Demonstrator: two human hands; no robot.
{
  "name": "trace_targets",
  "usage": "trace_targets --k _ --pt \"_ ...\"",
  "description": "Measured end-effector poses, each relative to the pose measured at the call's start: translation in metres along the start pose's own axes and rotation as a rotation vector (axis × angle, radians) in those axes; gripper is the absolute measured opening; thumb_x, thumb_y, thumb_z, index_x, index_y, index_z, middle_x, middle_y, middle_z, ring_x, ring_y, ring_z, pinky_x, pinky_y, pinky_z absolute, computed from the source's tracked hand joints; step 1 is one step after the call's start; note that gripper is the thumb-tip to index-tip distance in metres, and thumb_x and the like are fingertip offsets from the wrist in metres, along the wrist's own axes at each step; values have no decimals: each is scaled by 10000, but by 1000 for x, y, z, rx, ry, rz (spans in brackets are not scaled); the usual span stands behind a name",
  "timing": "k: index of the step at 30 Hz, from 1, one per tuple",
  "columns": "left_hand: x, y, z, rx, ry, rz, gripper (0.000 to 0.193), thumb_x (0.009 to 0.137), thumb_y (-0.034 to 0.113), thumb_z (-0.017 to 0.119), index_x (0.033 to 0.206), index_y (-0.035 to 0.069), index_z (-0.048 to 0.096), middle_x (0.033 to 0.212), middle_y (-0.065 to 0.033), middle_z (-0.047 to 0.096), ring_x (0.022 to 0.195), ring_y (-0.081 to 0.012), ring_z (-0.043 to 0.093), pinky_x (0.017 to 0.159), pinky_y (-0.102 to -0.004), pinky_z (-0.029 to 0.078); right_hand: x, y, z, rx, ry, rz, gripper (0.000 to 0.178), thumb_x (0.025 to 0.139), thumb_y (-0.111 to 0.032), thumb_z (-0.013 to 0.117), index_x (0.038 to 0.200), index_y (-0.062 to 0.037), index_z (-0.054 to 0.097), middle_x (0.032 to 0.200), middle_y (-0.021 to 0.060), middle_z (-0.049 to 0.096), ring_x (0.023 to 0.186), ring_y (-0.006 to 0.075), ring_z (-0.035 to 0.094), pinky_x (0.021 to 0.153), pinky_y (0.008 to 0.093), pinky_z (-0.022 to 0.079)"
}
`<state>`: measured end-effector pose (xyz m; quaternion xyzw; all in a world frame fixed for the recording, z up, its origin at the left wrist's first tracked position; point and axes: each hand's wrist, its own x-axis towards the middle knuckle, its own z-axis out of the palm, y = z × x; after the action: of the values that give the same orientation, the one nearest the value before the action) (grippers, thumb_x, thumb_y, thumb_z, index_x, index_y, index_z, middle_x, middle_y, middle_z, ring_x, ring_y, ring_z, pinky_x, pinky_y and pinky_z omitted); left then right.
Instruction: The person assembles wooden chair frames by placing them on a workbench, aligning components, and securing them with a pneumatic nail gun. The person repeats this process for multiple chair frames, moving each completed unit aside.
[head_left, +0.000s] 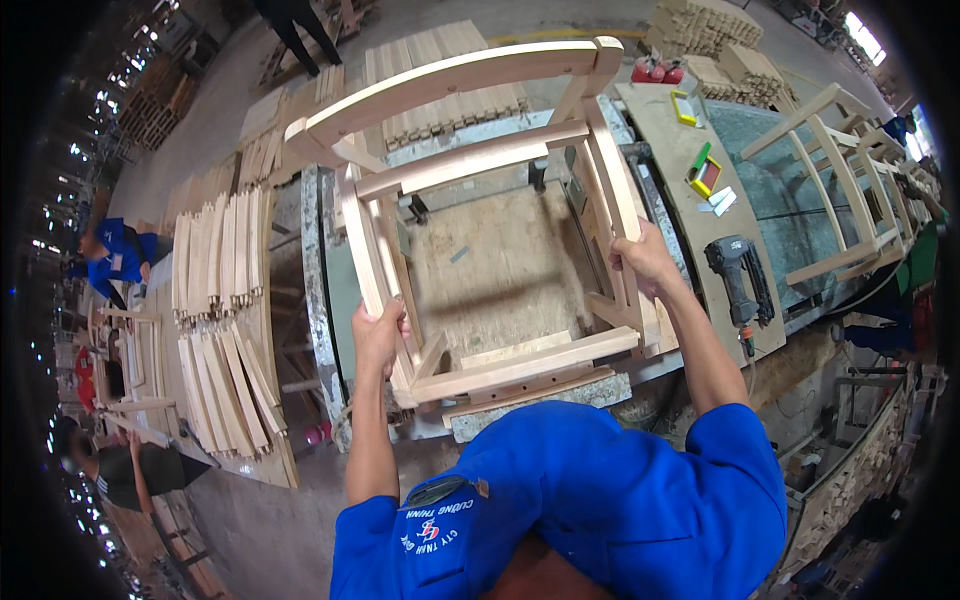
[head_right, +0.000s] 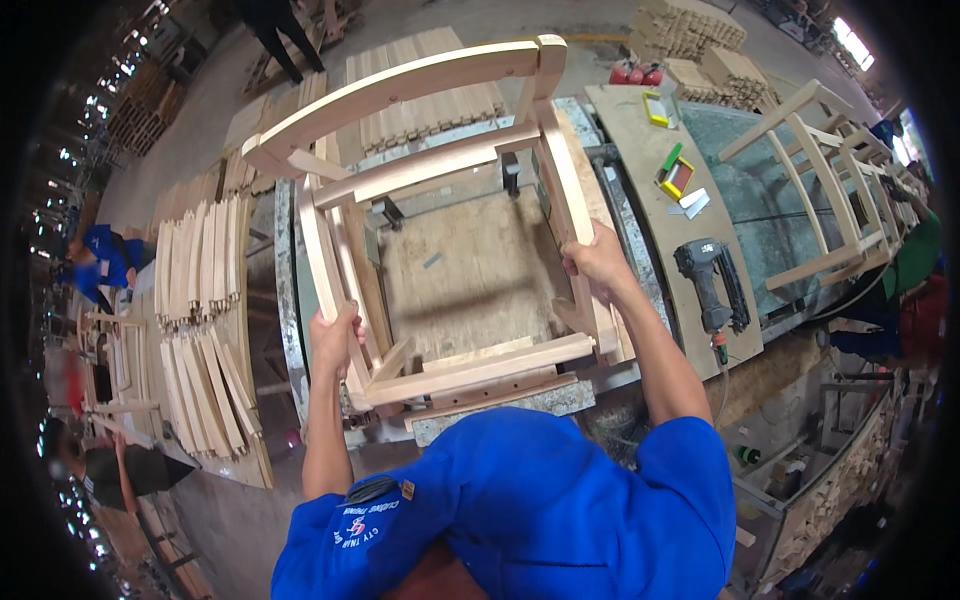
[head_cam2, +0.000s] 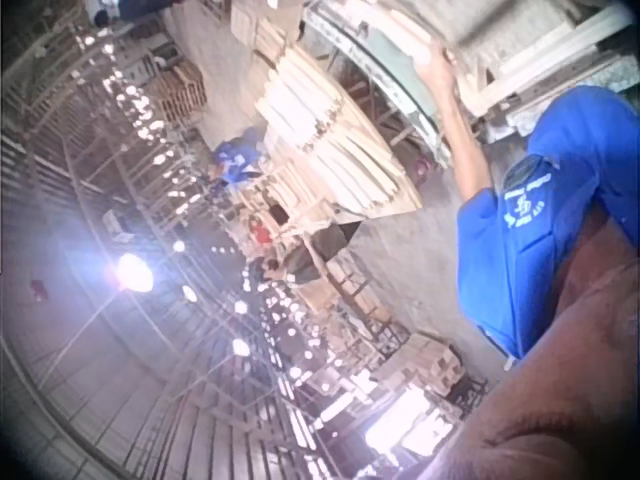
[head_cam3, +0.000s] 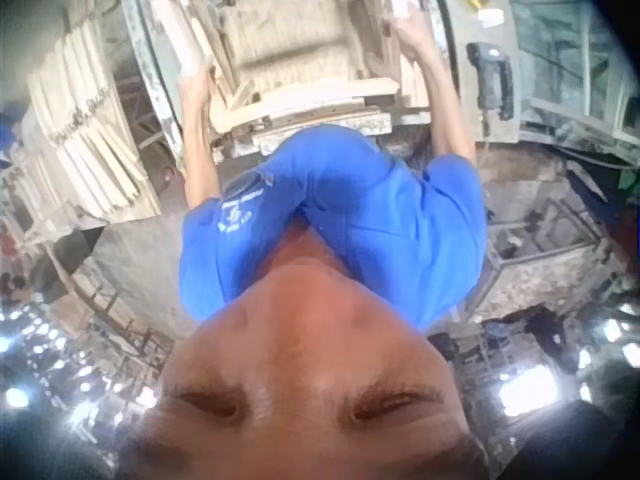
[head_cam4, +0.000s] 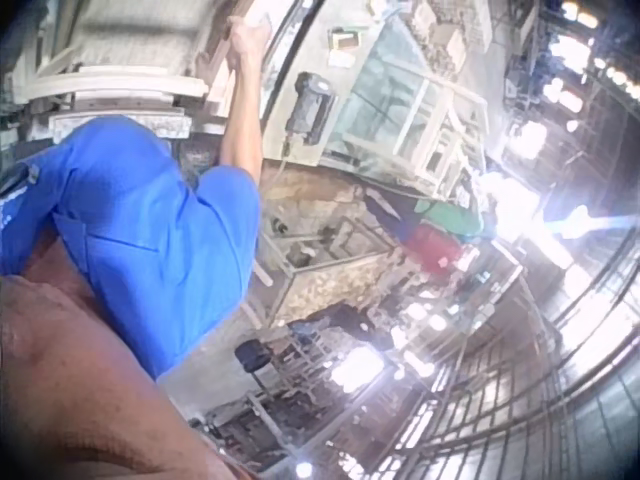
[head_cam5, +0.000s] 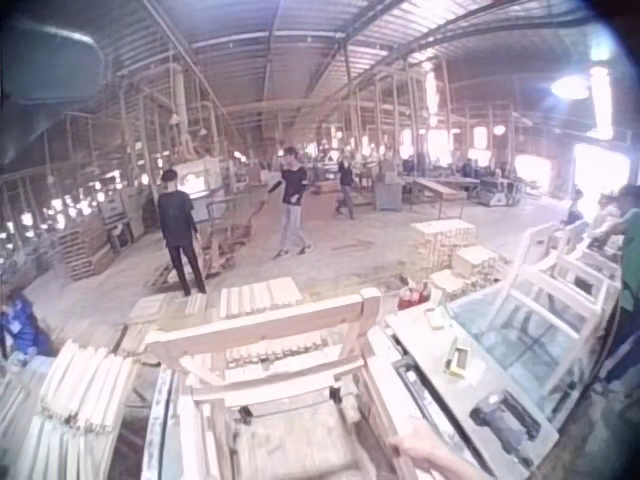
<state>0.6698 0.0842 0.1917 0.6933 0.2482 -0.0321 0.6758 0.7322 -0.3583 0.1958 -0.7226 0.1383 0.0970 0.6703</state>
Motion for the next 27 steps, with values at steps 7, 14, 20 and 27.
trace_targets --k 7,14,20,27 --pt "52 -25 22 76 20 -170 189 959 139 716 1050 12 608 773 -62 631 567 -135 611 490 -278 519 63 42 10 -114 33 145 263 864 27 633 1125 49 612 801 90 648 637 174 635 538 330 514" --pt "72 6 35 823 211 385 328 996 281 665 1184 13 641 968 -123 686 869 -224 660 809 -402 578 79 44 33 -970 263 -352 345 980 -256 649 1221 -10 663 1209 252 680 1099 441 644 952 496 513" --pt "89 -49 97 1159 -483 55 743 1074 618 347 1350 -4 645 1426 -253 612 1333 -371 589 1146 -485 441 54 104 139 -1200 -527 -20 551 1072 -474 396 1286 -73 707 1328 192 685 1236 377 642 1044 473 502" --pt "73 -109 88 1335 -680 -221 823 1086 582 189 1202 -9 751 1257 -258 710 1219 -408 661 1069 -492 487 41 126 164 -1326 -628 83 763 1073 -561 261 1030 -32 808 1058 244 763 1080 407 716 990 487 531"
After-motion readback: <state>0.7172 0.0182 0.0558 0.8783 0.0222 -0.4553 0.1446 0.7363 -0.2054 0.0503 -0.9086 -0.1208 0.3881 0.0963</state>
